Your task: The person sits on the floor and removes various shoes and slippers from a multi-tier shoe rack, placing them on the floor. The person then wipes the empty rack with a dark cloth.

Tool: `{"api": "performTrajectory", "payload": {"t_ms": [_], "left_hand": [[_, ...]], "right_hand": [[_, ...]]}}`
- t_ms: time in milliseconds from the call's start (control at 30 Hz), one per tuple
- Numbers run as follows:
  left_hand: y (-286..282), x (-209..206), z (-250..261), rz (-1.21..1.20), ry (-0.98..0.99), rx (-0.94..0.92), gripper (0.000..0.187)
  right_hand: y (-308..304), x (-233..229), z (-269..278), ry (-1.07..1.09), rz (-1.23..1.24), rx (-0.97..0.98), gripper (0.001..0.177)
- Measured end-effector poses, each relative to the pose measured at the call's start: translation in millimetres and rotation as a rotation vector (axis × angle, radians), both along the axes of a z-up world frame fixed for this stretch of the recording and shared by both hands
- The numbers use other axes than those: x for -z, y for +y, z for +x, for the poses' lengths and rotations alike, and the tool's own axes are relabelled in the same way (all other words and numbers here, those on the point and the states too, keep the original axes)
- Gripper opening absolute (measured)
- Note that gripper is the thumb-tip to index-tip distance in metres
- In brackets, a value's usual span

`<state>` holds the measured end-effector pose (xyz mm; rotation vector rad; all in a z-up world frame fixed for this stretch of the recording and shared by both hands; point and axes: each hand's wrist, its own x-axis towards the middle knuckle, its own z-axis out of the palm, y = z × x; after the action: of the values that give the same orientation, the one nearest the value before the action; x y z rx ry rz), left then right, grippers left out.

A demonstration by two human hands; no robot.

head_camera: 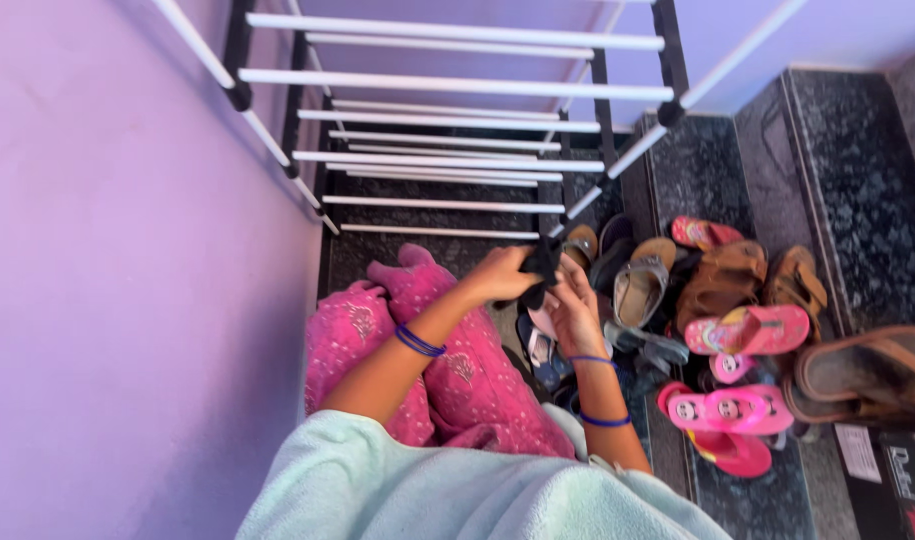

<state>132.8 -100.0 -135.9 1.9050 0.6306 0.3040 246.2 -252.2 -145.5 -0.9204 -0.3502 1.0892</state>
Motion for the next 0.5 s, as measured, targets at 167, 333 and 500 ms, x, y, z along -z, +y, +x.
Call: {"api": "performTrajectory", "payload": {"t_ms": [167, 333, 500], "left_hand": [[1, -15, 6, -0.119, -0.052, -0.210, 0.046], [11, -10, 11, -0.273, -0.283, -0.463, 0.036], [19, -25, 2, -0.307, -0.559, -0.680, 0.040]], "right_hand": [[11, -1, -2, -0.069, -0.104, -0.082, 0.033], [21, -31, -5, -0.192, -0.116, -0.031, 0.019], [19, -67, -14, -0.423, -0.221, -0.003, 0.019]]}}
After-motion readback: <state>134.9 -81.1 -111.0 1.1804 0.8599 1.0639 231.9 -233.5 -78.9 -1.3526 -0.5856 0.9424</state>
